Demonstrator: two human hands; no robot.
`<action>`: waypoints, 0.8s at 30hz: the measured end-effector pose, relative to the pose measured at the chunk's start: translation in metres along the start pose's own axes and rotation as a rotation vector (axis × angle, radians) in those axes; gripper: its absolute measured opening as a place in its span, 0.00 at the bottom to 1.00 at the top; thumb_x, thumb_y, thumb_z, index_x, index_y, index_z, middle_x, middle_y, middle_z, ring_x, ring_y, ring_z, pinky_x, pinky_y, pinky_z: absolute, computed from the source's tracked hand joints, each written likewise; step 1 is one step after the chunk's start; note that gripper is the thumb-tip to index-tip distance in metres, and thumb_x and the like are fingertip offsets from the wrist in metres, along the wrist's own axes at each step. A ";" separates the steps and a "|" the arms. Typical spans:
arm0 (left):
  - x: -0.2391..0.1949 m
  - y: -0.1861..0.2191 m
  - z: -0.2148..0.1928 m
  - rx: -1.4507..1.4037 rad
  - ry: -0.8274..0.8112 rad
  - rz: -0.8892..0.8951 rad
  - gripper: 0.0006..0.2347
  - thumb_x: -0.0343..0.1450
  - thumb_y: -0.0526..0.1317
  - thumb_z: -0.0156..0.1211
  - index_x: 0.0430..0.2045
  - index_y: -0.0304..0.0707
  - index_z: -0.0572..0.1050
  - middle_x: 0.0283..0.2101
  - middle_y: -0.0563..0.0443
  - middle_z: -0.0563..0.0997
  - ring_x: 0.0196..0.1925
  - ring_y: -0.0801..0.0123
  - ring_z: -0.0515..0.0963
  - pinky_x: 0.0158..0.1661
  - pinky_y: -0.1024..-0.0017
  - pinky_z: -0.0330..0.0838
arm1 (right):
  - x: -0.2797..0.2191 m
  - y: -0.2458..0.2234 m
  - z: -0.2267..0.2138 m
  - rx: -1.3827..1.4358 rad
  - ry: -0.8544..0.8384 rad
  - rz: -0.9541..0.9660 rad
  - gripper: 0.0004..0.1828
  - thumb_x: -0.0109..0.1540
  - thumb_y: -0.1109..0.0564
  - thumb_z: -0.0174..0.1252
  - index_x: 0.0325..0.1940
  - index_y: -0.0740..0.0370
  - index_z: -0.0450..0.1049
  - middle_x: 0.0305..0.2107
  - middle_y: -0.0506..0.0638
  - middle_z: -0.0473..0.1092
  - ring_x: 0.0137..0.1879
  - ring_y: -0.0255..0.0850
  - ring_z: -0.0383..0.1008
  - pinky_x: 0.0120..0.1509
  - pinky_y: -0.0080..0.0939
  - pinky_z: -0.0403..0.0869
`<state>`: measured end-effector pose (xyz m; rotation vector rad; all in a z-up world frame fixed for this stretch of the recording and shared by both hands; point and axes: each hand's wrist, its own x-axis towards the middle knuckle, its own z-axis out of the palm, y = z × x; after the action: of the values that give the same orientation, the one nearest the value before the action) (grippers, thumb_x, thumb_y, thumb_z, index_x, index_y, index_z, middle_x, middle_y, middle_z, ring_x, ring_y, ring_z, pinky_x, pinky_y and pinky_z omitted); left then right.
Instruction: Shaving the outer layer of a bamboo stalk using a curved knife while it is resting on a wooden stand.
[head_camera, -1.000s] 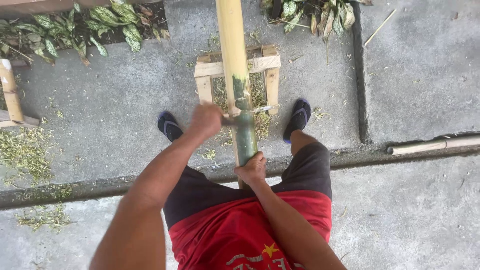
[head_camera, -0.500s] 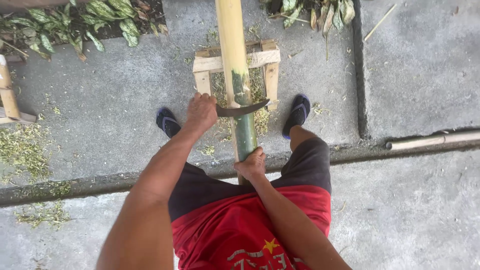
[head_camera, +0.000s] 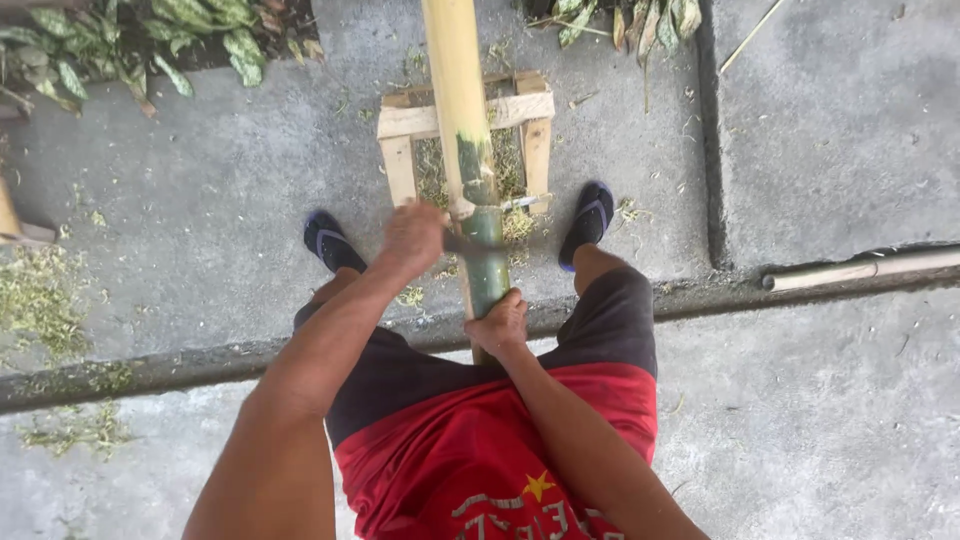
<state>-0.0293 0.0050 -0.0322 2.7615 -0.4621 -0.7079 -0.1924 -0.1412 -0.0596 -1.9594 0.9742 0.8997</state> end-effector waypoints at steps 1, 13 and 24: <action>0.004 -0.004 0.004 -0.002 0.010 0.000 0.06 0.76 0.34 0.53 0.37 0.33 0.78 0.36 0.41 0.79 0.44 0.56 0.76 0.51 0.57 0.70 | 0.001 -0.003 -0.002 -0.003 0.006 -0.008 0.61 0.47 0.52 0.77 0.71 0.61 0.41 0.61 0.61 0.54 0.69 0.57 0.60 0.76 0.47 0.65; 0.021 -0.033 0.033 0.035 0.305 0.142 0.08 0.68 0.30 0.55 0.37 0.35 0.80 0.42 0.41 0.79 0.50 0.51 0.74 0.55 0.59 0.68 | -0.001 0.001 0.005 -0.010 0.000 -0.025 0.57 0.47 0.53 0.75 0.68 0.64 0.43 0.60 0.63 0.55 0.67 0.60 0.63 0.73 0.51 0.68; 0.027 -0.029 -0.001 0.004 0.031 0.008 0.03 0.73 0.36 0.63 0.34 0.39 0.81 0.41 0.41 0.80 0.46 0.56 0.79 0.52 0.57 0.75 | 0.005 -0.006 0.007 0.025 0.027 -0.048 0.65 0.46 0.50 0.79 0.72 0.64 0.39 0.64 0.63 0.52 0.71 0.59 0.59 0.76 0.49 0.64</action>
<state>0.0004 0.0225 -0.0521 2.7686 -0.4677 -0.6621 -0.1874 -0.1344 -0.0649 -1.9703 0.9448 0.8330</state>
